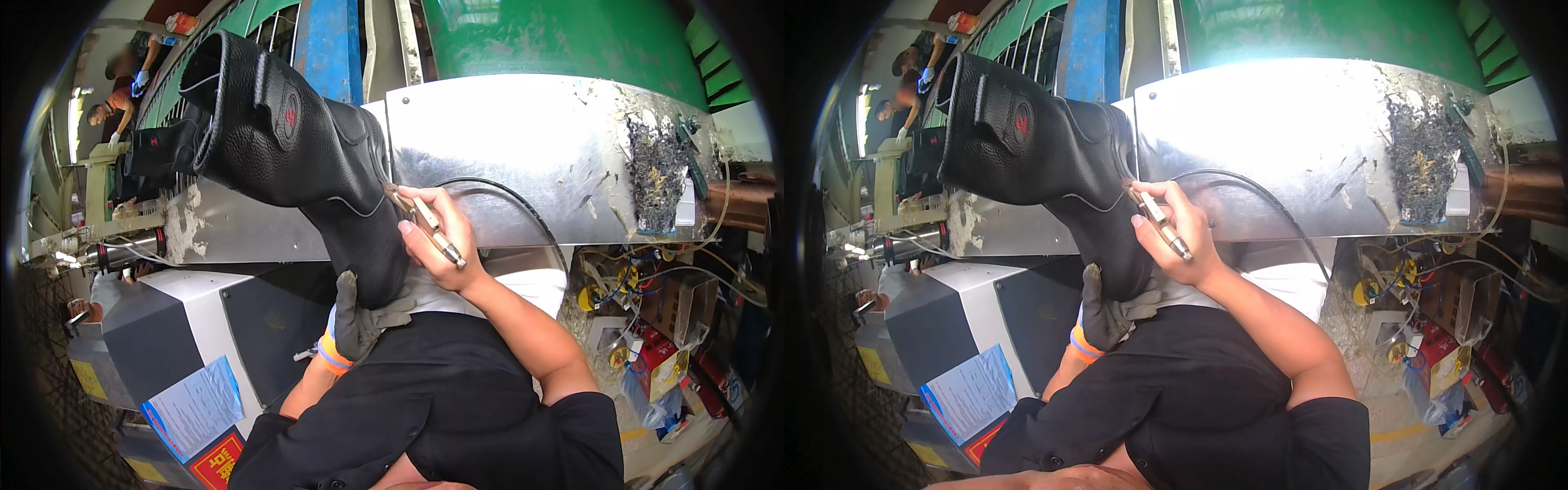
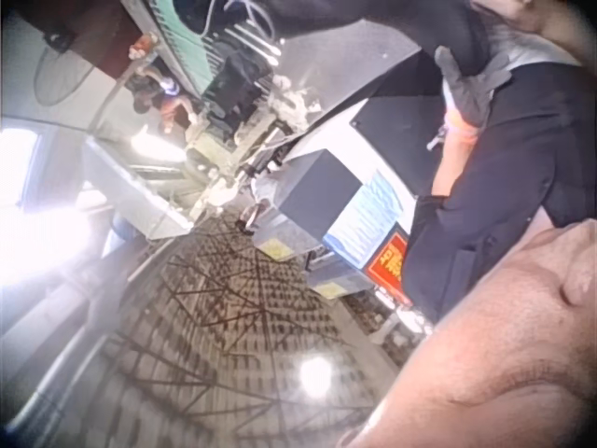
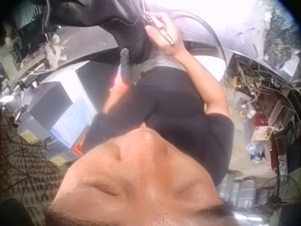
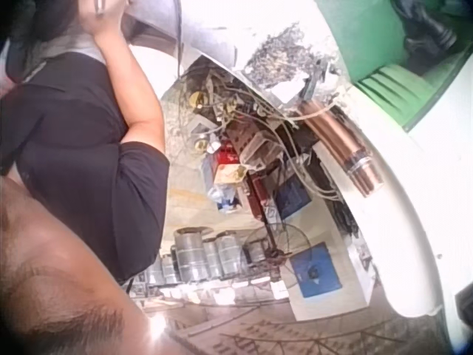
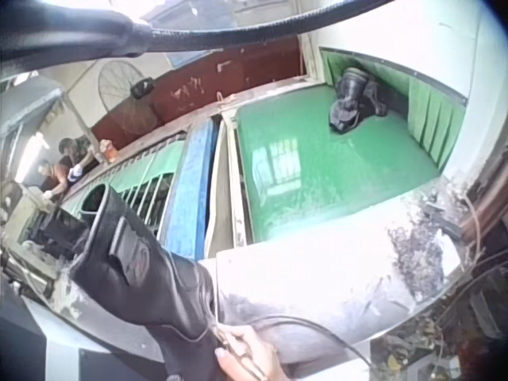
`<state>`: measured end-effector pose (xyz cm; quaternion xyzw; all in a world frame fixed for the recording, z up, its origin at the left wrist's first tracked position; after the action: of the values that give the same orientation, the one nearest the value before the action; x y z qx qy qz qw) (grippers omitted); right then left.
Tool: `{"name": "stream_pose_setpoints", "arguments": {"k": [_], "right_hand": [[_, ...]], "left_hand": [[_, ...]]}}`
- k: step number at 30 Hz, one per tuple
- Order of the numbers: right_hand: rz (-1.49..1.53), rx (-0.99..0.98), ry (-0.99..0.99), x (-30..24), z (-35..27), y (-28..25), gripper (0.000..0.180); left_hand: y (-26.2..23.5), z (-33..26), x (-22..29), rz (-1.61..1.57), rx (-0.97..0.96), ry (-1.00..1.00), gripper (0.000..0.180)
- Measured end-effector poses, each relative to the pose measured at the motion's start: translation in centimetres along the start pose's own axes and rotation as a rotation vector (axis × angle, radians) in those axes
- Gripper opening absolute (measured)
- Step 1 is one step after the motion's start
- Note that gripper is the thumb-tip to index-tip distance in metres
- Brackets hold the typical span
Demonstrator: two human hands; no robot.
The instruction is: The person uses a small tool to trim and finish the edges of black boots, places the finished boots onto a conveyor belt, and opens a metal container at the workstation.
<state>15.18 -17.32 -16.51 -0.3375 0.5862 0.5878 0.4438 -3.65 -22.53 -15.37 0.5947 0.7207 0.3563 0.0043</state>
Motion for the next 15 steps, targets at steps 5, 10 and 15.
{"name": "stream_pose_setpoints", "arguments": {"k": [5,10,15], "right_hand": [[-0.121,0.02,0.021,-0.9,-1.2,-1.5,0.038],[-0.077,0.017,0.125,-1.5,-2.6,-2.4,0.039],[-0.07,0.049,0.174,-2.9,-5.3,-3.5,0.039]], "left_hand": [[1.3,0.8,-0.3,0.085,-0.05,-0.042,0.082],[2.8,1.4,-0.3,0.07,-0.13,-0.108,0.086],[5.2,2.4,-0.2,0.172,-0.244,-0.213,0.091]]}}
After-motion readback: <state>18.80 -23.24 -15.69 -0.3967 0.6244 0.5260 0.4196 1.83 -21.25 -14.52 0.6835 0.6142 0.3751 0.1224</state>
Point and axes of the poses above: each hand's wrist, its own z-axis towards the middle knuckle, its own y-axis out of the palm, x = y × z, the point moved 4 cm from there along z, towards the middle knuckle, and after that the axes turned 6 degrees about -y, right-handed, at the moved point
